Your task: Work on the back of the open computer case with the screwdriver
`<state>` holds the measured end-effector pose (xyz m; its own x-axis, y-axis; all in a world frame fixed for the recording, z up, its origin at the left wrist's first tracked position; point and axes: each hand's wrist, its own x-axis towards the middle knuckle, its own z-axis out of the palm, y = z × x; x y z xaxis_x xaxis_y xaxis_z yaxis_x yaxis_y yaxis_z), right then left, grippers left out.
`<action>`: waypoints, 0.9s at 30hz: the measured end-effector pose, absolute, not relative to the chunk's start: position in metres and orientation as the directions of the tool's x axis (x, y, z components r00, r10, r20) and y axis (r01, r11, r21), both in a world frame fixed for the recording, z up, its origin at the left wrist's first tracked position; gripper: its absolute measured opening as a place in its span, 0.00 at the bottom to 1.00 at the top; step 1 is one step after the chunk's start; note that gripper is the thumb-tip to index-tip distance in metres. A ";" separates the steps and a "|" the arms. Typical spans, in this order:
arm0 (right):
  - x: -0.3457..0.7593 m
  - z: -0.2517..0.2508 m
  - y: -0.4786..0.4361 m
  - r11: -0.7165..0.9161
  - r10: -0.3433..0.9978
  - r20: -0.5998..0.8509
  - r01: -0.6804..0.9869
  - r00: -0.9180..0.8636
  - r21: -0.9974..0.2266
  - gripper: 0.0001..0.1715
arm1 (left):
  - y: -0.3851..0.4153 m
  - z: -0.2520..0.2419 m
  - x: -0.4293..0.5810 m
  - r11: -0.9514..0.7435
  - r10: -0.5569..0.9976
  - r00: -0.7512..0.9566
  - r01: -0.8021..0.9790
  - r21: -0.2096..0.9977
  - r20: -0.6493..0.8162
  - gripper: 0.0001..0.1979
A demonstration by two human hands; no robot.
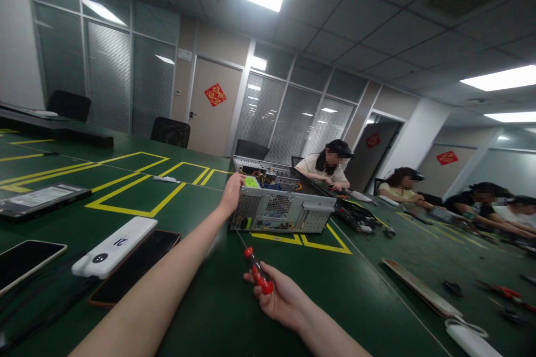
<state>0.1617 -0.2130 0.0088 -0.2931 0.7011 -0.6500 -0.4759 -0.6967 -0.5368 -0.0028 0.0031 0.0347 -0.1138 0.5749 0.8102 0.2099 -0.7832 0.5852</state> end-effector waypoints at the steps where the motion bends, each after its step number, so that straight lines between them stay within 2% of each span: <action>1: 0.162 0.009 -0.213 -0.705 0.696 -0.644 -0.471 -0.317 -0.531 0.23 | 0.003 0.034 -0.003 -0.779 0.580 -0.113 0.213 0.589 0.807 0.19; 6: 0.164 0.006 -0.211 -0.732 0.674 -0.627 -0.467 -0.391 -0.496 0.28 | 0.004 0.034 -0.003 -0.765 0.599 -0.113 0.210 0.608 0.793 0.19; 11: 0.167 0.002 -0.209 -0.720 0.689 -0.620 -0.450 -0.375 -0.528 0.16 | 0.006 0.033 -0.002 -0.763 0.602 -0.112 0.209 0.611 0.790 0.19; 13: 0.168 0.001 -0.209 -0.720 0.689 -0.610 -0.464 -0.391 -0.516 0.15 | 0.006 0.033 -0.002 -0.763 0.599 -0.122 0.211 0.611 0.791 0.19; 17: 0.168 0.000 -0.209 -0.728 0.682 -0.568 -0.505 -0.461 -0.464 0.20 | 0.005 0.033 -0.002 -0.773 0.582 -0.132 0.217 0.596 0.802 0.19; 20: 0.167 0.000 -0.210 -0.764 0.644 -0.576 -0.467 -0.504 -0.445 0.23 | 0.004 0.033 -0.002 -0.777 0.580 -0.116 0.217 0.591 0.806 0.18; 24: 0.166 0.002 -0.209 -0.744 0.666 -0.591 -0.456 -0.455 -0.489 0.27 | 0.003 0.035 -0.002 -0.775 0.585 -0.110 0.216 0.594 0.803 0.18; 27: 0.166 0.004 -0.208 -0.708 0.702 -0.601 -0.460 -0.381 -0.536 0.24 | 0.003 0.036 -0.002 -0.777 0.587 -0.102 0.210 0.594 0.803 0.17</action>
<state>0.1661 -0.2082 0.0036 -0.3815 0.7024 -0.6009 -0.4595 -0.7082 -0.5361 -0.0021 0.0025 0.0360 -0.1015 0.5867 0.8034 0.2098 -0.7768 0.5938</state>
